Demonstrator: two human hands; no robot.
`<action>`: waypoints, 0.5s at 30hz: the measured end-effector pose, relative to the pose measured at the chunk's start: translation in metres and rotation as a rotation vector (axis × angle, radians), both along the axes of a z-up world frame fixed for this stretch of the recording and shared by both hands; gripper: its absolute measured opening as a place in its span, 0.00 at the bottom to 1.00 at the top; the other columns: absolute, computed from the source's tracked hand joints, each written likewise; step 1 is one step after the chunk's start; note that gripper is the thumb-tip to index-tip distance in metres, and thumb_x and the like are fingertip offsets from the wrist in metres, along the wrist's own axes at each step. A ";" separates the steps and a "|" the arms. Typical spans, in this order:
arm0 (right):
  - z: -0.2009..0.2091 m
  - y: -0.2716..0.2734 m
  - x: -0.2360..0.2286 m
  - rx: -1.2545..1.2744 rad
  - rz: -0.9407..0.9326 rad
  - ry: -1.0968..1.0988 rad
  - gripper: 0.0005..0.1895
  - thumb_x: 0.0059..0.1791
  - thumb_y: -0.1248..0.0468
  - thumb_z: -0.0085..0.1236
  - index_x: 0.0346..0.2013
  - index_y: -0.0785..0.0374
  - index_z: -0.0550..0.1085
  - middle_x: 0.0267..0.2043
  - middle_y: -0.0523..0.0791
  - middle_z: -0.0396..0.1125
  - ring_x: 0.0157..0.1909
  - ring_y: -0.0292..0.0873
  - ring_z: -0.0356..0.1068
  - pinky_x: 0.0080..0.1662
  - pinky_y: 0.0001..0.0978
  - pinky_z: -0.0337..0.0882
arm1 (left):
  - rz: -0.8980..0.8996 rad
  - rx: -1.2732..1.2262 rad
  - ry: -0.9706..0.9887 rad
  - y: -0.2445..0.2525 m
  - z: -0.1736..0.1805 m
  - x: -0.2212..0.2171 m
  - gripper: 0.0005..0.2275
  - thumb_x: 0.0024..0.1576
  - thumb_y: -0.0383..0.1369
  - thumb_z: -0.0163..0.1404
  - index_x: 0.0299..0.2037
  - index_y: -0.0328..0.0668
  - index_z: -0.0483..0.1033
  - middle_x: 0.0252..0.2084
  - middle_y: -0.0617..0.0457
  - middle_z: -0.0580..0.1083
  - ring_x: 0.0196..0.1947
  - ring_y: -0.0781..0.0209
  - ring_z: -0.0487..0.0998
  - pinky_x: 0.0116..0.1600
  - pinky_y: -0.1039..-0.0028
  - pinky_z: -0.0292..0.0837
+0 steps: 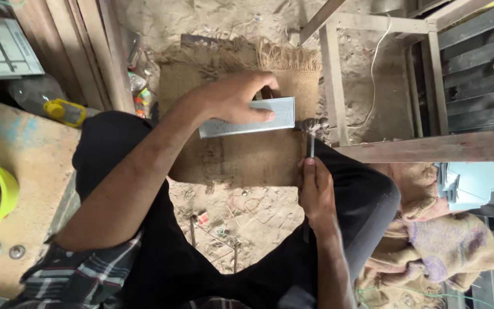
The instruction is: The person holds a rectangular metal duct in their left hand and repeatedly strikes it with a hammer in their right hand. They rotate the duct to hit different edges and sides while seated on the ground.
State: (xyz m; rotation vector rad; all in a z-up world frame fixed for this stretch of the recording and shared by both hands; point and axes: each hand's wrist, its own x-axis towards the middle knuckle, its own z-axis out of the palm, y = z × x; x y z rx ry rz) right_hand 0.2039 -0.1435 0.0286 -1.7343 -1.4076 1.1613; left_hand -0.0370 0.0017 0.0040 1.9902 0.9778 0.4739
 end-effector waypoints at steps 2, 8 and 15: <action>-0.003 -0.005 0.004 0.003 0.020 -0.005 0.21 0.61 0.55 0.36 0.30 0.63 0.67 0.18 0.36 0.53 0.16 0.28 0.50 0.19 0.25 0.52 | 0.088 0.051 0.130 -0.007 -0.003 0.000 0.39 0.46 0.54 0.64 0.61 0.32 0.66 0.55 0.36 0.70 0.54 0.43 0.72 0.55 0.52 0.71; -0.007 -0.004 0.008 -0.002 0.002 -0.013 0.19 0.61 0.55 0.36 0.33 0.62 0.69 0.18 0.36 0.55 0.16 0.28 0.51 0.19 0.25 0.53 | 0.044 -0.126 0.439 -0.022 0.023 0.006 0.43 0.41 0.63 0.65 0.53 0.28 0.72 0.48 0.37 0.74 0.46 0.41 0.77 0.49 0.51 0.77; -0.012 -0.001 0.009 -0.014 -0.051 0.007 0.19 0.61 0.55 0.36 0.35 0.63 0.69 0.17 0.37 0.55 0.15 0.28 0.50 0.19 0.24 0.52 | 0.125 -0.285 0.227 -0.027 0.036 0.007 0.40 0.34 0.52 0.70 0.53 0.34 0.73 0.44 0.43 0.77 0.41 0.49 0.81 0.46 0.62 0.79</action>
